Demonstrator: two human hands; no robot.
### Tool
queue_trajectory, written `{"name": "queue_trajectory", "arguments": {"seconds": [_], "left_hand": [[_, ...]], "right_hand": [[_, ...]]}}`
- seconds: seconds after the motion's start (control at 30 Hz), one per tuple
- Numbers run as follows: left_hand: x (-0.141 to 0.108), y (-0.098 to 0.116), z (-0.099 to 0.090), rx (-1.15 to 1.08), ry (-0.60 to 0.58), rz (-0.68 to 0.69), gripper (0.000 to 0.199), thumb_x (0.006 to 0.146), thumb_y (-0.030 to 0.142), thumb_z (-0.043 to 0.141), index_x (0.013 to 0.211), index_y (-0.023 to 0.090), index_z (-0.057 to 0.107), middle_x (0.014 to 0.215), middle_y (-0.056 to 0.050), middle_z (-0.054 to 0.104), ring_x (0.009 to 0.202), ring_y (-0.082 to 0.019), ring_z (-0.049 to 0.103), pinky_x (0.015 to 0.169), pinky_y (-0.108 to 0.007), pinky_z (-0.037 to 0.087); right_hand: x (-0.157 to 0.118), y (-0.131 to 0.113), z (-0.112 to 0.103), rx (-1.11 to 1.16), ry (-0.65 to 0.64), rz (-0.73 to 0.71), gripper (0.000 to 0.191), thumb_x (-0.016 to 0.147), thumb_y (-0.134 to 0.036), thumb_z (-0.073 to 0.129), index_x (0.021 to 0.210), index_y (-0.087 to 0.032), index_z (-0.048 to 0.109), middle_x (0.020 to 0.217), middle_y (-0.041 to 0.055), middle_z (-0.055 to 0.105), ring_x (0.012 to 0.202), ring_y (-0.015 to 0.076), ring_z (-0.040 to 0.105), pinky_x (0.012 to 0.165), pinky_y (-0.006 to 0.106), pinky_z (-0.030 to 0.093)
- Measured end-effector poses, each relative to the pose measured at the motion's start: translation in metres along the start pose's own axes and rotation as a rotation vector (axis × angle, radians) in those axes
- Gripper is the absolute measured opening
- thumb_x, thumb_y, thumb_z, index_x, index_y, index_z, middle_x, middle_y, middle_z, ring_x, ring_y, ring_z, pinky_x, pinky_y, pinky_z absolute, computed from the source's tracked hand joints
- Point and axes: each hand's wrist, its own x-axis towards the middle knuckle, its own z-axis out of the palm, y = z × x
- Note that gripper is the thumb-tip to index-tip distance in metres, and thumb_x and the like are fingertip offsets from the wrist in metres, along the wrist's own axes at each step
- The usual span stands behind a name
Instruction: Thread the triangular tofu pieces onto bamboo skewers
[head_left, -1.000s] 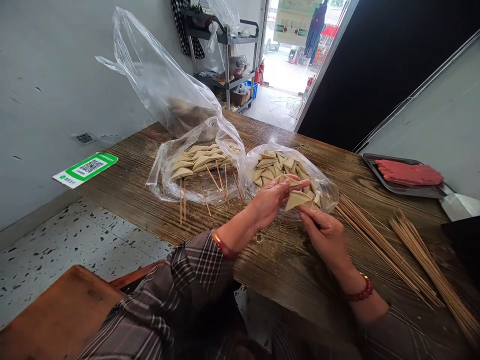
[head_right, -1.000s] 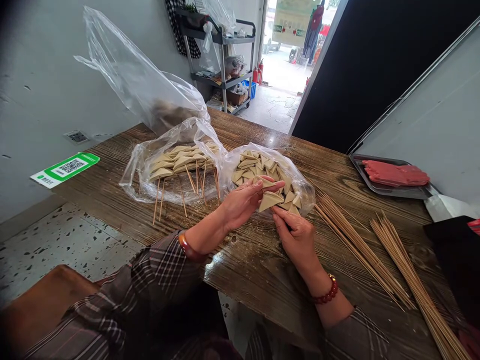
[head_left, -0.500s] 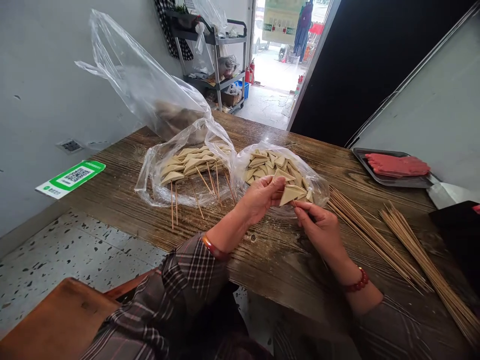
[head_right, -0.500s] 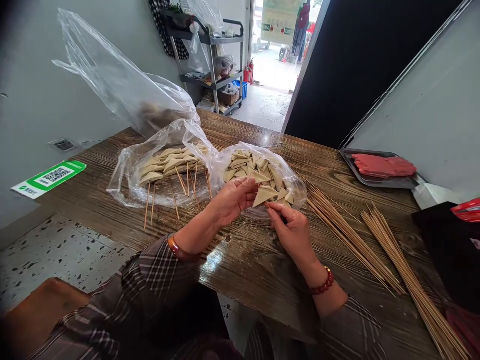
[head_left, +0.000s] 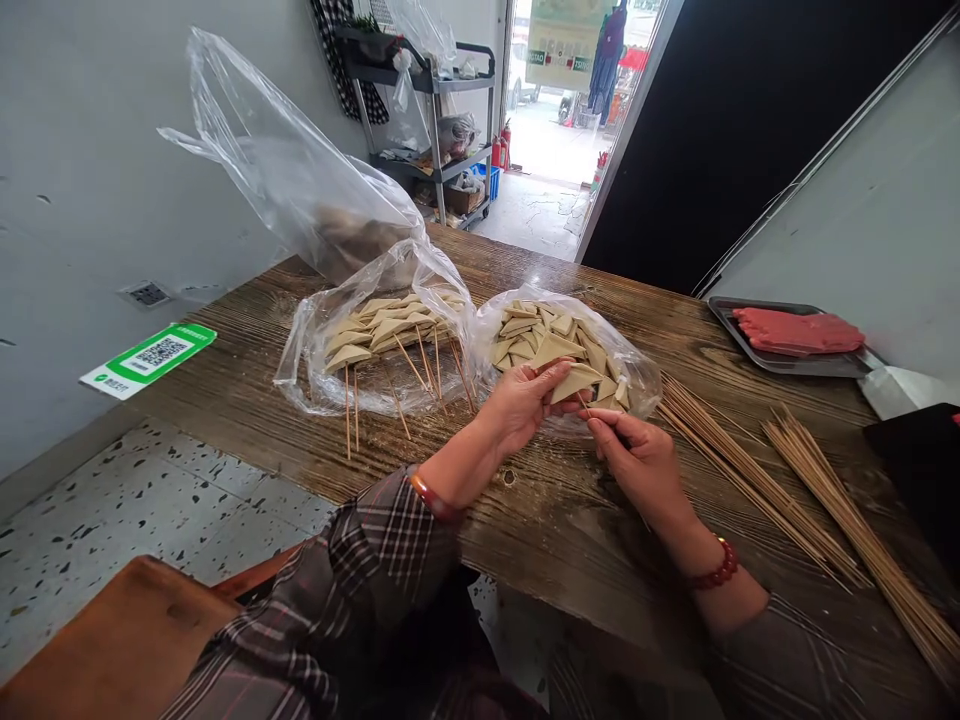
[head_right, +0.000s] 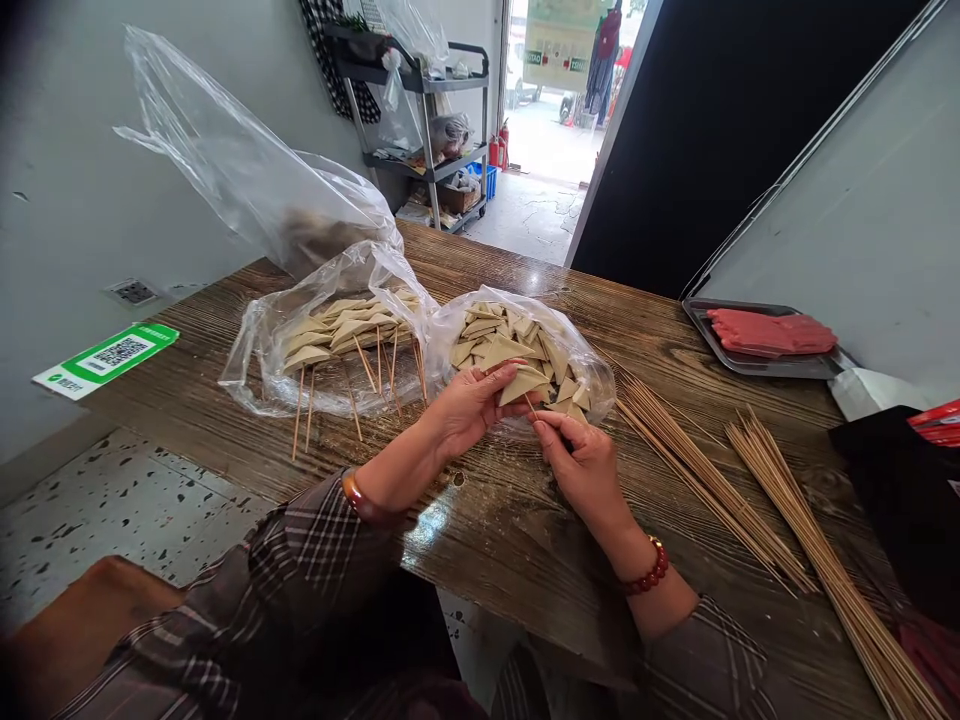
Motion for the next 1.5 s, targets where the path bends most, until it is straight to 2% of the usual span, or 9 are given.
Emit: {"name": "queue_trajectory", "arguments": {"seconds": [0.07, 0.23, 0.5, 0.6, 0.73, 0.97, 1.23, 1.37, 1.5], "left_hand": [[-0.001, -0.001, 0.000, -0.015, -0.035, -0.073, 0.022, 0.079, 0.031, 0.075, 0.087, 0.011, 0.068, 0.084, -0.010, 0.074, 0.073, -0.019, 0.071, 0.075, -0.034, 0.055], [-0.001, -0.008, 0.002, -0.027, -0.036, -0.006, 0.028, 0.071, 0.035, 0.082, 0.076, 0.011, 0.069, 0.078, -0.008, 0.073, 0.082, -0.020, 0.072, 0.088, -0.034, 0.051], [-0.001, -0.015, 0.004, 0.169, -0.159, -0.008, 0.041, 0.068, 0.048, 0.082, 0.083, 0.010, 0.074, 0.080, -0.008, 0.074, 0.075, -0.014, 0.066, 0.077, -0.025, 0.048], [0.003, -0.003, -0.002, 0.135, -0.037, -0.011, 0.042, 0.068, 0.048, 0.083, 0.088, 0.013, 0.071, 0.086, -0.007, 0.074, 0.073, -0.013, 0.067, 0.071, -0.023, 0.050], [0.008, 0.014, -0.010, 0.070, 0.150, 0.112, 0.035, 0.077, 0.044, 0.077, 0.093, 0.015, 0.066, 0.095, -0.007, 0.074, 0.077, -0.014, 0.071, 0.073, -0.024, 0.053], [0.004, 0.020, -0.007, 0.120, 0.064, 0.127, 0.023, 0.091, 0.032, 0.064, 0.093, 0.010, 0.067, 0.091, -0.012, 0.076, 0.082, -0.018, 0.074, 0.092, -0.033, 0.054], [0.004, 0.016, -0.004, 0.110, 0.018, 0.180, 0.022, 0.088, 0.033, 0.067, 0.091, 0.011, 0.069, 0.093, -0.012, 0.077, 0.091, -0.021, 0.074, 0.101, -0.036, 0.050], [0.003, 0.014, -0.001, 0.113, 0.023, 0.169, 0.025, 0.085, 0.035, 0.071, 0.088, 0.011, 0.070, 0.090, -0.012, 0.077, 0.094, -0.022, 0.074, 0.100, -0.035, 0.049], [0.001, 0.005, 0.003, 0.136, 0.000, 0.068, 0.032, 0.079, 0.041, 0.075, 0.091, 0.012, 0.071, 0.087, -0.011, 0.077, 0.086, -0.022, 0.074, 0.083, -0.031, 0.054]], "right_hand": [[0.000, 0.001, 0.000, 0.008, 0.012, -0.010, 0.025, 0.089, -0.035, 0.060, 0.094, -0.019, 0.078, 0.053, -0.0034, 0.057, 0.048, 0.0111, 0.051, 0.050, 0.024, 0.041], [-0.001, 0.005, 0.002, 0.002, 0.030, -0.019, 0.024, 0.088, -0.033, 0.060, 0.094, -0.018, 0.078, 0.055, -0.0027, 0.061, 0.049, 0.0116, 0.053, 0.053, 0.025, 0.043], [0.003, 0.004, 0.002, -0.022, 0.088, -0.029, 0.025, 0.088, -0.035, 0.059, 0.092, -0.019, 0.078, 0.059, 0.0002, 0.067, 0.056, 0.0152, 0.062, 0.060, 0.028, 0.049], [0.003, 0.005, 0.002, -0.026, 0.088, -0.040, 0.024, 0.089, -0.034, 0.059, 0.092, -0.020, 0.078, 0.063, 0.0016, 0.071, 0.059, 0.0165, 0.065, 0.063, 0.028, 0.051], [0.001, 0.007, 0.004, -0.027, 0.049, -0.080, 0.021, 0.088, -0.032, 0.060, 0.090, -0.021, 0.078, 0.075, 0.0037, 0.076, 0.059, 0.0162, 0.066, 0.063, 0.029, 0.053], [-0.001, 0.003, 0.005, -0.035, -0.021, -0.091, 0.021, 0.088, -0.032, 0.060, 0.090, -0.021, 0.078, 0.067, 0.0030, 0.073, 0.059, 0.0164, 0.065, 0.062, 0.030, 0.052], [-0.001, 0.003, 0.006, 0.075, -0.024, 0.000, 0.024, 0.089, -0.034, 0.059, 0.089, -0.019, 0.078, 0.052, -0.0016, 0.059, 0.049, 0.0129, 0.055, 0.056, 0.027, 0.047], [-0.001, 0.002, 0.006, 0.065, -0.010, -0.009, 0.023, 0.088, -0.032, 0.060, 0.089, -0.018, 0.078, 0.053, -0.0014, 0.060, 0.052, 0.0135, 0.056, 0.058, 0.027, 0.047], [-0.002, 0.002, 0.007, 0.039, 0.019, -0.017, 0.021, 0.089, -0.031, 0.060, 0.089, -0.019, 0.077, 0.060, 0.0006, 0.066, 0.058, 0.0148, 0.061, 0.062, 0.028, 0.048]]}}
